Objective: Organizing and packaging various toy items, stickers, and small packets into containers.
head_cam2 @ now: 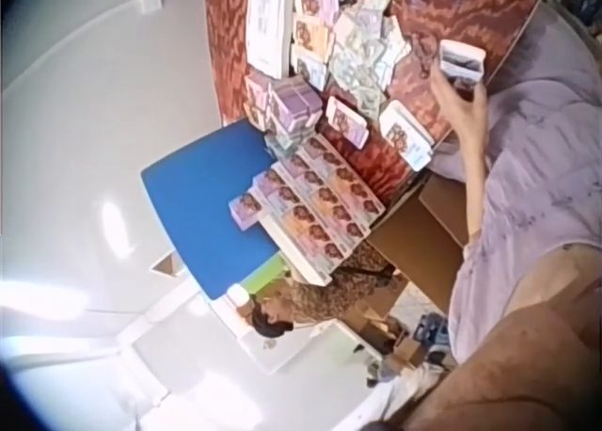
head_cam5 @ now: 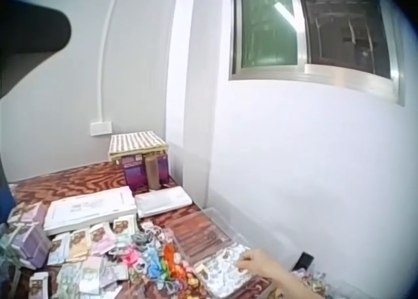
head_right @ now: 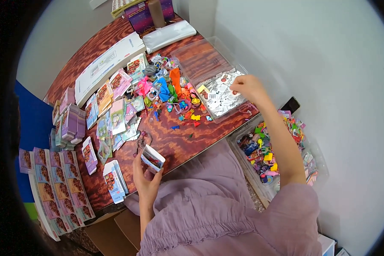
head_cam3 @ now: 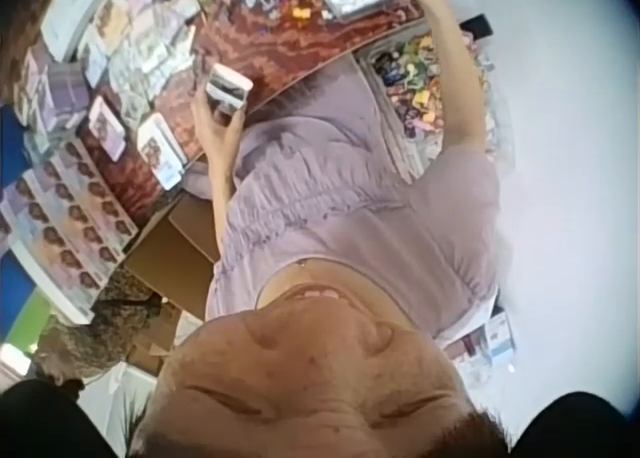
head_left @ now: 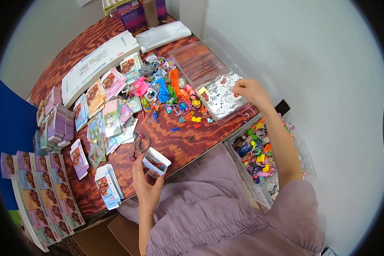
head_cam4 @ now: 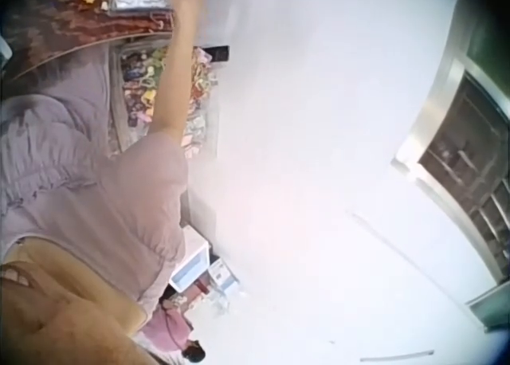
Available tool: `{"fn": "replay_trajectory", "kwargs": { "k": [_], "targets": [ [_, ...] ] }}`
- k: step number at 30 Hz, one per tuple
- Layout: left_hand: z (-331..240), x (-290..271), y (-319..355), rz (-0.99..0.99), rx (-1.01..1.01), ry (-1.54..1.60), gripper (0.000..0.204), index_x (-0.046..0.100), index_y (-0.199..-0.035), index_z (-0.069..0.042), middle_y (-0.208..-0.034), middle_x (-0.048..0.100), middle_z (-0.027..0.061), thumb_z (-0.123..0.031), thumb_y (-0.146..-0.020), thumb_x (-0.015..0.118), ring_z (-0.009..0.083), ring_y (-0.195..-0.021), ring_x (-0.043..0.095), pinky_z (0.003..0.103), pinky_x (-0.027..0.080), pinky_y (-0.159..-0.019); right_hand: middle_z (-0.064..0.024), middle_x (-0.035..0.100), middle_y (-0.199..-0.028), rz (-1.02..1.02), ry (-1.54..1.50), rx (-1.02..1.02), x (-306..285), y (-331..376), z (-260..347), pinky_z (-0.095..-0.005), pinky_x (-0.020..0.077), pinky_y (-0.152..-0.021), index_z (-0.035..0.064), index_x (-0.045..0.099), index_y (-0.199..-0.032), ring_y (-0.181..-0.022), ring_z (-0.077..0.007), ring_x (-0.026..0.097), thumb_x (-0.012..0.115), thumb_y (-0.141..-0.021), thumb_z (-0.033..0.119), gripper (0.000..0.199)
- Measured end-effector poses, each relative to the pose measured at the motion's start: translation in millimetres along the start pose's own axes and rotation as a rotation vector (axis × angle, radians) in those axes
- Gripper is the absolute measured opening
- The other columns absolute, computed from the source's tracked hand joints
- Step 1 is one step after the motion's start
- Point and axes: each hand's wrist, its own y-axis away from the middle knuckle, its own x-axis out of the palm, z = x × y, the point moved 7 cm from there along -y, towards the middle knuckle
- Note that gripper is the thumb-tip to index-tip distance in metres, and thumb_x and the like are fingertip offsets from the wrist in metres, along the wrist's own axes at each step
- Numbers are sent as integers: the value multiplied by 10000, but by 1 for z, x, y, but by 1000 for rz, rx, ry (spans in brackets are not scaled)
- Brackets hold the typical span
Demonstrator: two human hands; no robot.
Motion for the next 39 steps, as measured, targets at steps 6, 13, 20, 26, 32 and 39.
{"fn": "replay_trajectory", "kwargs": {
  "k": [6, 13, 20, 26, 32, 39],
  "targets": [
    [-1, 0, -1, 9, 11, 22, 740, 468, -1372, -35, -1227, 532, 148, 27, -685, 738, 289, -1102, 573, 365, 492, -906, -55, 673, -706, -143, 28, 149, 23, -20, -24, -315, 456, -588, 10, 689, -813, -658, -109, 601, 738, -767, 183, 186],
    [6, -4, 2, -23, 10, 45, 725, 460, -1368, -5, -1235, 529, 159, 9, -707, 759, 295, -1108, 572, 361, 491, -916, -106, 678, -735, -151, 311, 75, 31, -25, -31, -377, 503, -626, 58, 653, -773, -691, -258, 654, 787, -686, 248, 249],
    [8, -13, 7, -46, 16, -15, 711, 462, -1367, -5, -1237, 535, 165, -11, -723, 763, 294, -1106, 574, 364, 492, -910, 35, 594, -684, -6, -578, 239, 22, 4, -25, -172, 292, -437, 108, 626, -797, -513, -9, 444, 728, -837, 181, 131],
    [-9, 9, -5, 0, 105, -104, 765, 445, -1378, -33, -1293, 531, 196, -3, -681, 759, 373, -1190, 520, 413, 458, -967, 53, 584, -693, -30, -564, 262, 23, 5, -30, -171, 221, -403, 125, 635, -814, -483, 14, 395, 729, -849, 201, 126],
    [-29, 9, -13, 147, 50, 57, 748, 471, -1361, -26, -1280, 547, 146, -12, -687, 794, 284, -1154, 564, 371, 483, -942, 62, 590, -695, 48, -384, 167, 13, -2, 7, -165, 248, -437, 131, 640, -813, -550, 15, 448, 727, -841, 188, 109],
    [-77, 72, -76, 733, 39, 655, 802, 463, -1423, -44, -1595, 202, 62, -66, -711, 832, 155, -1195, 520, 326, 490, -941, 52, 613, -708, 307, -524, 105, 20, 15, 51, -157, 285, -442, 111, 646, -827, -616, 6, 542, 730, -836, 164, 100]
  ]
}}
